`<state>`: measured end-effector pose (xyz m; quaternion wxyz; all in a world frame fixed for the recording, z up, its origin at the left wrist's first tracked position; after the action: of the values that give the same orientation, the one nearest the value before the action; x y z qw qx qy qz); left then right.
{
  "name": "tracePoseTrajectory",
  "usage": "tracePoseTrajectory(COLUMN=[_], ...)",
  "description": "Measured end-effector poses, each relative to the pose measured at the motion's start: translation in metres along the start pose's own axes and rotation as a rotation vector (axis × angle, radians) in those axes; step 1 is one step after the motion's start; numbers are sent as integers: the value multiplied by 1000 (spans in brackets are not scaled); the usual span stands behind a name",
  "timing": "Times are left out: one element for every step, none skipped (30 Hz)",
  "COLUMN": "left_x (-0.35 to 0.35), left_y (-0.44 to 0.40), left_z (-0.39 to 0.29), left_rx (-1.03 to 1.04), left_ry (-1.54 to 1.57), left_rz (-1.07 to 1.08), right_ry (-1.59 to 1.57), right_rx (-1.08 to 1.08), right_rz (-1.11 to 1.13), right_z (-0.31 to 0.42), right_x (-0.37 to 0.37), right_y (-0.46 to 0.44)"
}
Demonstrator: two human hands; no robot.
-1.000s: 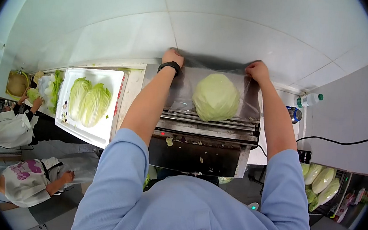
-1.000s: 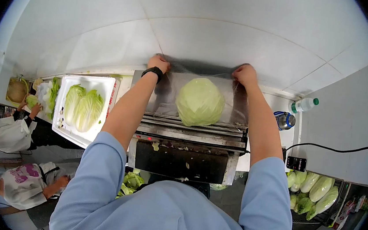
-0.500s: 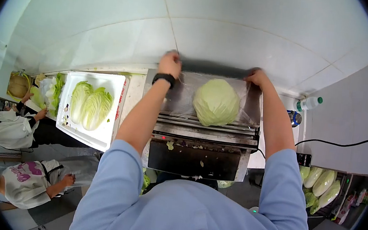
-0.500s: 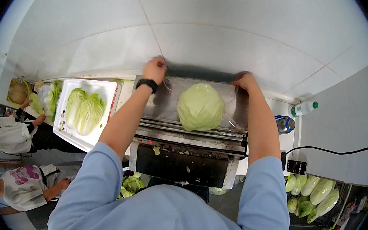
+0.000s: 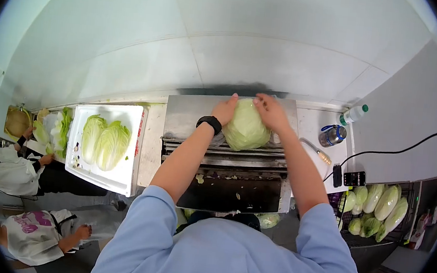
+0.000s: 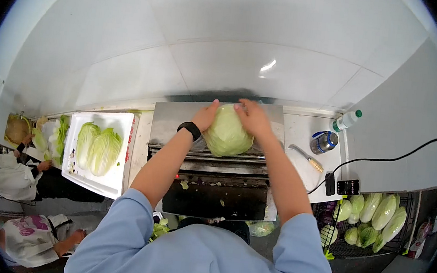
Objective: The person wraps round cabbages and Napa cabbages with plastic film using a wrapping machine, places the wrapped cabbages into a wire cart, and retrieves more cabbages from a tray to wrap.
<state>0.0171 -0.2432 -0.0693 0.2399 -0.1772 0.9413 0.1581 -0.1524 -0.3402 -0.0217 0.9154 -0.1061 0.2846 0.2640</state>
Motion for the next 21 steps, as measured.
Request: tracePoseTrajectory(left_x=[-1,-1,-1,1,4,0,2,3,2,2,6,10,15,18,20,22,26,24,21,16,7], left_y=[-1,1,2,-5,-13,-9,-5,2,7,1,-6,-15,-29,-46,-51,-56,-58,-55,-48,-40,-27], left_z=[-3,-2,0,7,16,6,4,3,-4,-2,8,21,40,61,65,70,76,72,61,51,36], left_rx=[-4,-12,-22,15,53,92,41,-7,-56,-23,7,36,25,14,-11,-37,-80,-95,-110,-99,-93], left_ry=[12,23,33,-27,-89,-149,-109,-69,-31,-1,33,69,64,61,68,74,92,66,40,-32,-104], left_rz=[-13,-25,-34,-58,-81,-101,-66,-33,1,-11,-21,-31,32,95,119,143,128,99,70,30,-10], right_ry=[-142,-196,-252,-308,-325,-341,-358,-231,-106,21,187,354,372,391,260,128,57,-13,-84,-57,-32], right_rx=[170,256,344,432,474,518,559,524,488,456,352,247,218,191,240,285,353,418,482,489,497], right_rz=[89,115,143,170,204,238,271,261,249,238,89,-59,-98,-138,-68,5,53,102,153,167,183], right_z=[-10,-23,-37,-43,-47,-45,-42,-36,-31,-28,-21,-15,-10,-5,-2,-2,-15,-32,-37,-40,-35], right_x=[13,19,27,29,31,30,29,25,21,18,9,3,1,-2,-2,1,6,14,19,21,20], right_y=[3,1,-1,-1,0,3,5,3,1,0,0,2,4,7,8,10,8,4,3,-1,0])
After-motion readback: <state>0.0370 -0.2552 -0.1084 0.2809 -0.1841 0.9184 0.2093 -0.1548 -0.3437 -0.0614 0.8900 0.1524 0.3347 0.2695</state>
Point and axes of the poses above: each hand's wrist, its own y-axis away from the middle knuckle, its own x-axis out of the palm, z = x × y, the point moved 8 cm from there along -y, towards the middle knuckle, and after that the axes turned 8 degrees about x, right-handed, at the moved point
